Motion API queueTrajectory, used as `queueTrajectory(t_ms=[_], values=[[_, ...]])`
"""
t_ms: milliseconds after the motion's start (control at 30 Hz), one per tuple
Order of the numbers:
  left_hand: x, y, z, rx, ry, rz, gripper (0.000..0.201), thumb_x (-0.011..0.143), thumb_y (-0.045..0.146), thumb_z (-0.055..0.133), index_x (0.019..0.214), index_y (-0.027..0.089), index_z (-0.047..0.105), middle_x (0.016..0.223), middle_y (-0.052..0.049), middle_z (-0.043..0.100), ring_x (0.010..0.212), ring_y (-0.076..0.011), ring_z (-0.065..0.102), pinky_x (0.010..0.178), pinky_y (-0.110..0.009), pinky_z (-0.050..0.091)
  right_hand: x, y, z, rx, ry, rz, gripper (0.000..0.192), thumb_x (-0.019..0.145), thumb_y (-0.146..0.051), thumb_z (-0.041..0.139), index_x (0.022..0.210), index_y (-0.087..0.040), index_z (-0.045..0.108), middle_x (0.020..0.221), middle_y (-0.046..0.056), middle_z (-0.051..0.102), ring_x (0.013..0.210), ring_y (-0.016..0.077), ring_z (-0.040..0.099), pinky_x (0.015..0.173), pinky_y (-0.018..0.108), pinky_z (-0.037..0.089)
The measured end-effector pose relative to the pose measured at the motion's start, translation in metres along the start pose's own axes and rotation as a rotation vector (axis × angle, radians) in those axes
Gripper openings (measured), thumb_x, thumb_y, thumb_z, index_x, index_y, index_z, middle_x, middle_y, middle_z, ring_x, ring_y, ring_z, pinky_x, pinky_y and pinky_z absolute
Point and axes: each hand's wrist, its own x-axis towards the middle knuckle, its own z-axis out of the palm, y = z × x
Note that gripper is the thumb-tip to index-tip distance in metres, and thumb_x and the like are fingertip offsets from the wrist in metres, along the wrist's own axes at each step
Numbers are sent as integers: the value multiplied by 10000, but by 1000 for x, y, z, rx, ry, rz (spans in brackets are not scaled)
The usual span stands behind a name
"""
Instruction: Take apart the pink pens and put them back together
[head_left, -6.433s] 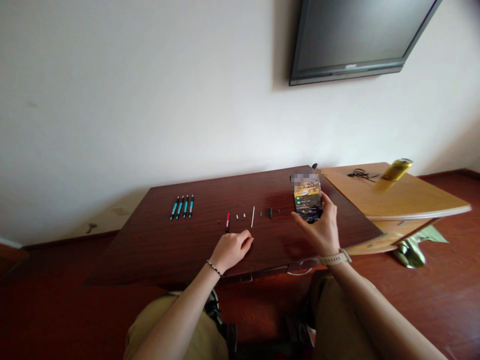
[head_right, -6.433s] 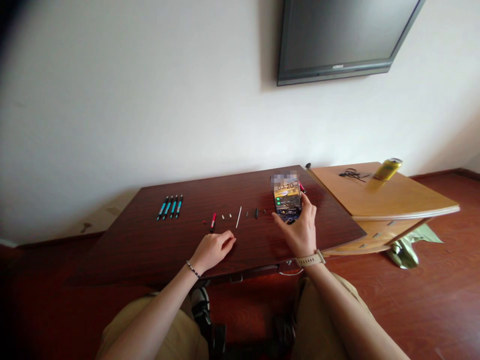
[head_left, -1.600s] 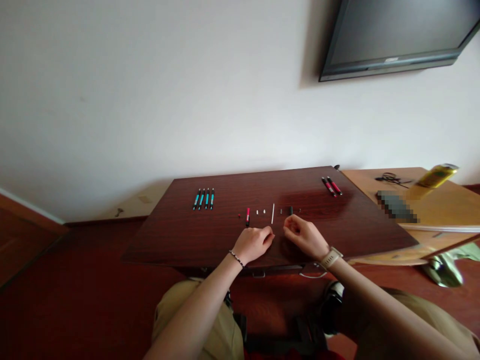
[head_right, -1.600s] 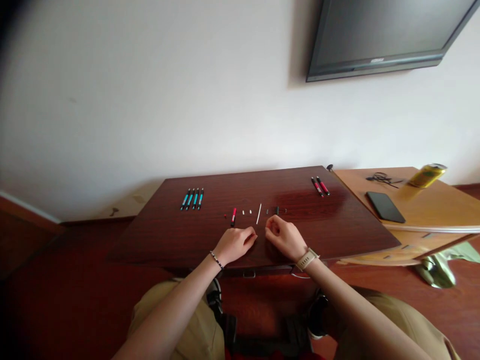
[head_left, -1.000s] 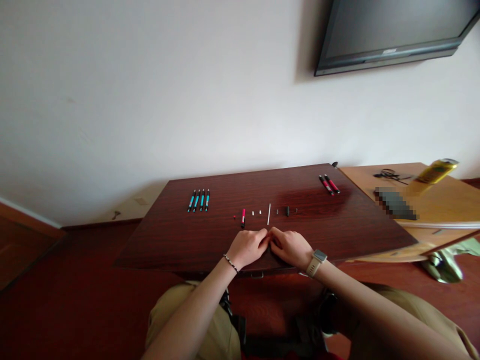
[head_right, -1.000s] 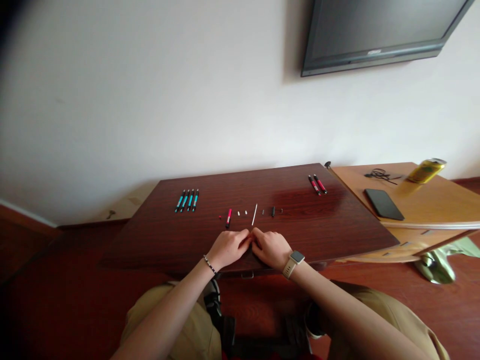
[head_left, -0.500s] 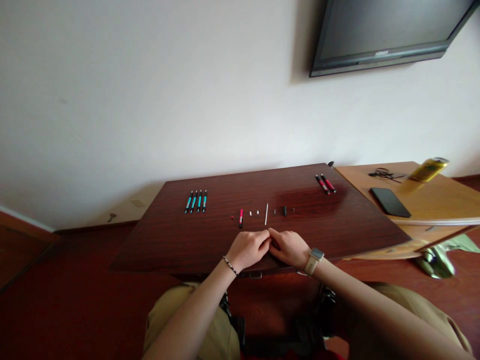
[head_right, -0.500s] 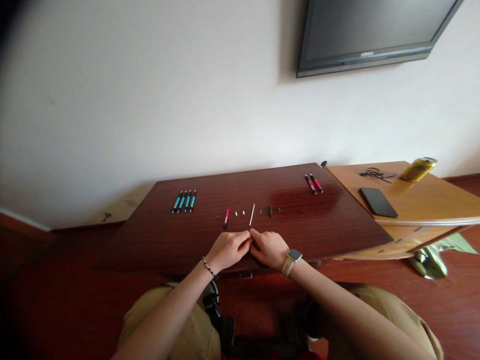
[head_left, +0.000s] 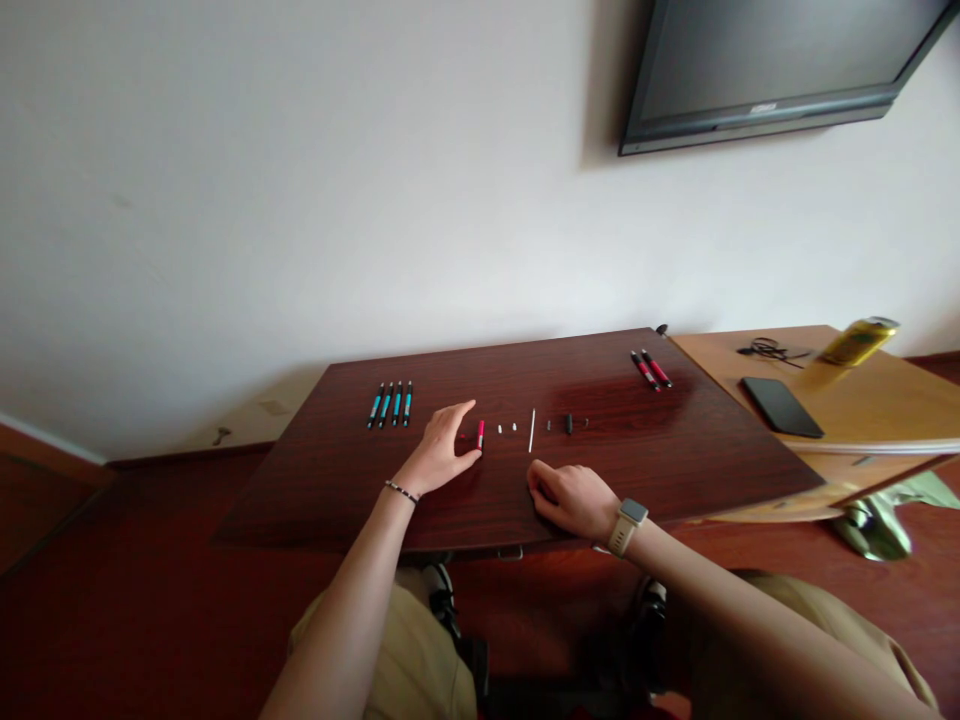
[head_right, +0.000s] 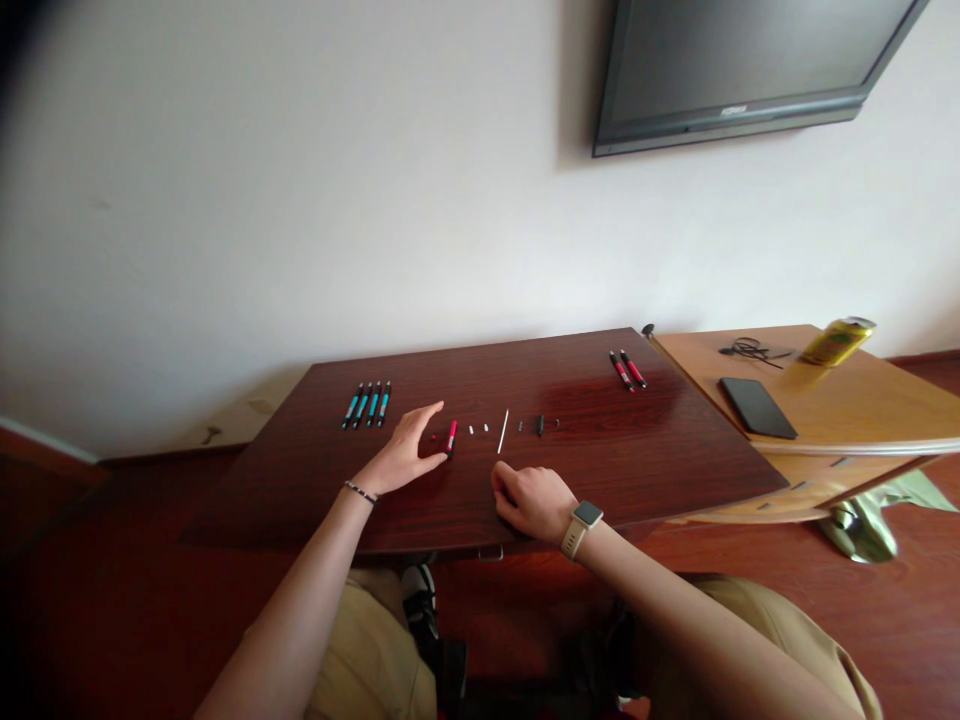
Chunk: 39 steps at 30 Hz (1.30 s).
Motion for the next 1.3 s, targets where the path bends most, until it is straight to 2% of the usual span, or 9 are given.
queueTrajectory(t_ms=[100, 200, 467, 567, 700, 867, 1033, 1300], values=[[-2, -18, 3, -22, -110, -53, 908, 830, 296, 781, 1611, 276, 320, 1623, -123, 422, 1505, -332, 379, 1251, -542, 326, 0, 0, 1, 7, -2, 0, 148, 1018, -337, 489, 1070, -243, 591, 809, 13, 730, 691, 181, 663, 632, 287, 271], [-1, -24, 6, -41, -161, -69, 946, 808, 310, 801, 1620, 293, 316, 1626, -112, 431, 1508, -330, 389, 1256, -539, 319, 1, -1, 1, 12, -13, 7, 150, 1021, -336, 487, 1075, -242, 591, 814, 15, 732, 706, 182, 671, 639, 281, 279], [7, -23, 9, -81, -180, -40, 910, 816, 314, 804, 1607, 307, 354, 1544, -74, 559, 1473, -278, 462, 1262, -478, 312, 0, -2, 0, -11, -2, 2, 153, 1027, -349, 479, 1081, -252, 584, 805, 6, 734, 691, 187, 677, 631, 294, 267], [8, -22, 10, -74, -168, -52, 894, 801, 329, 829, 1579, 310, 391, 1484, -71, 609, 1416, -283, 520, 1237, -483, 344, 0, -2, 0, -13, -5, 1, 153, 1029, -351, 476, 1083, -253, 581, 812, 6, 738, 691, 187, 677, 626, 294, 263], [9, -13, 9, -31, -55, -32, 887, 762, 334, 867, 1530, 275, 428, 1394, -94, 638, 1352, -306, 554, 1194, -514, 389, 0, -3, -2, -38, -12, 3, 162, 1031, -353, 470, 1086, -252, 584, 823, 16, 745, 680, 190, 672, 613, 302, 242], [11, 10, 2, -26, 65, 58, 789, 777, 289, 850, 1462, 255, 460, 1421, -114, 593, 1368, -305, 529, 1195, -509, 405, 1, -3, -4, -47, -20, 2, 164, 1024, -348, 481, 1085, -246, 594, 817, 26, 744, 677, 196, 674, 606, 306, 232], [13, 27, 0, -29, 79, 99, 710, 776, 262, 843, 1399, 246, 502, 1407, -118, 594, 1349, -308, 540, 1185, -510, 429, 5, 2, -6, 18, -5, 1, 131, 1007, -330, 526, 1062, -250, 613, 806, 10, 733, 689, 182, 666, 624, 278, 280], [10, 43, 5, -67, 31, 159, 655, 789, 252, 837, 1369, 249, 533, 1394, -121, 588, 1358, -314, 528, 1194, -538, 429, 21, 35, -21, 90, 145, 97, 198, 1016, -339, 530, 1122, -254, 675, 819, 11, 741, 724, 176, 681, 675, 259, 357]])
